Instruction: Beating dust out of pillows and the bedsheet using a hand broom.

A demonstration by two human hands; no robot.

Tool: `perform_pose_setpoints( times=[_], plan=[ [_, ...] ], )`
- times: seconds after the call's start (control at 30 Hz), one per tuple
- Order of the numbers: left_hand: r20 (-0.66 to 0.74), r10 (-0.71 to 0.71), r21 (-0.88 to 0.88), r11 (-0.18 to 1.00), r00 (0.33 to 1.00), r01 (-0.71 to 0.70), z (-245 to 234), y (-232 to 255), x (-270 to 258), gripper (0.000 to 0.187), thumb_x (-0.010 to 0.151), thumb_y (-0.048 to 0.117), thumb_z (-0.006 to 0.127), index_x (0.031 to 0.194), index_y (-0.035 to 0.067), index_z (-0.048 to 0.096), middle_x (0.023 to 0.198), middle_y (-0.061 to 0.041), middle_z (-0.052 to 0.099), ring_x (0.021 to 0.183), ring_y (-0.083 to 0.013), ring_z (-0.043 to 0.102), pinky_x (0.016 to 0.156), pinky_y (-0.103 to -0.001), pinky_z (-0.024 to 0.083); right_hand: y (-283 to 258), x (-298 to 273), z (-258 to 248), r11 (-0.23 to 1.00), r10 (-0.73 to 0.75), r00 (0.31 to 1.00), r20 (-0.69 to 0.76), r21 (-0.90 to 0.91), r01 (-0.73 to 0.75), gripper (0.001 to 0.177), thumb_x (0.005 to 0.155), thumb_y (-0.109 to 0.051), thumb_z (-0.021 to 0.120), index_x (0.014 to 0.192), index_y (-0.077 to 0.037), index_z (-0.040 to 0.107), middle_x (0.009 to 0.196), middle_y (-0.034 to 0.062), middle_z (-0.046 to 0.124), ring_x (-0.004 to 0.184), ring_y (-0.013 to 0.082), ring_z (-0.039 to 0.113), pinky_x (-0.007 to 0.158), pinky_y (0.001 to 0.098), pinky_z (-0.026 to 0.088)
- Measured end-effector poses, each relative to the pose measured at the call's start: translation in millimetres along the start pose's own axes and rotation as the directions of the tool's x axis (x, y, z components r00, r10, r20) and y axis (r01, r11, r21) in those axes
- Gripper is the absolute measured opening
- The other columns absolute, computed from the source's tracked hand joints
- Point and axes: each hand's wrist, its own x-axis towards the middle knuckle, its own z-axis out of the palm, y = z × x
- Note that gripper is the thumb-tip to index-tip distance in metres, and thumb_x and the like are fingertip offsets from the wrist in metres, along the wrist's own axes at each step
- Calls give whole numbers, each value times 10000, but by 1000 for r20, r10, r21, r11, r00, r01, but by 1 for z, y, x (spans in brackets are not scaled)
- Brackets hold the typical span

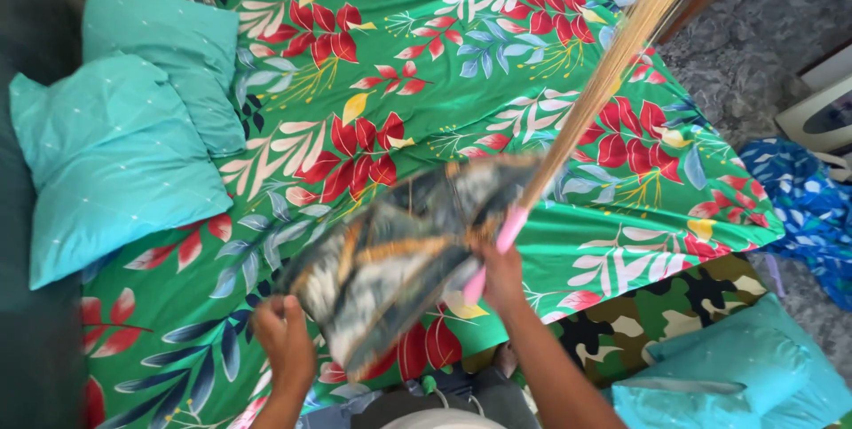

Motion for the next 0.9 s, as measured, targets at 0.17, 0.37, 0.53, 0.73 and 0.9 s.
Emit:
perform_pose_setpoints(
  times=[0.17, 0.37, 0.53, 0.73, 0.9],
  plan=[
    [860, -510, -264, -470, -15, 842, 99, -103, -70, 802, 748, 774, 506, 1168, 124, 714, 1181, -168, 720, 1038, -390, 675, 902, -607, 525, 81, -53, -80, 901, 348, 917, -194, -201, -384, 197, 799, -22, 687, 974, -46, 599, 694, 66, 577, 534, 194, 553, 467, 357, 469],
    [691, -672, -249, 124, 266, 960, 153, -125, -21, 445, 830, 304, 734, 1206, 66, 738, 1077, -140, 750, 954, -301, 701, 863, -454, 570, 54, -49, -123, 824, 327, 926, -189, -423, -378, 187, 822, -111, 721, 916, -7, 596, 603, 76, 556, 462, 193, 528, 422, 359, 439],
    [483, -287, -463, 718, 827, 520, 152, 16, 143, 495, 806, 256, 792, 1241, 53, 671, 1163, -61, 725, 1027, -211, 672, 922, -367, 525, -16, -18, -103, 823, 232, 954, -191, -485, -297, 270, 905, -260, 679, 969, -17, 580, 611, 61, 532, 466, 184, 519, 417, 358, 437],
    [274, 413, -534, 816, 868, -219, 155, 152, 282, 550, 831, 168, 873, 1290, -14, 630, 1174, -149, 713, 1071, -280, 665, 938, -389, 518, -93, -1, -23, 922, 0, 999, -35, -386, -14, 463, 1032, -479, 431, 1068, -68, 641, 647, 13, 535, 460, 136, 519, 401, 328, 439],
    [332, 518, -353, 843, 788, -406, 161, 178, 328, 464, 848, 150, 842, 1269, 71, 664, 1108, -136, 779, 1026, -258, 771, 869, -360, 562, -6, 1, -8, 849, -250, 946, 207, -422, 317, 502, 1075, -500, 398, 934, -65, 604, 608, 23, 567, 461, 137, 560, 391, 317, 449]
  ],
)
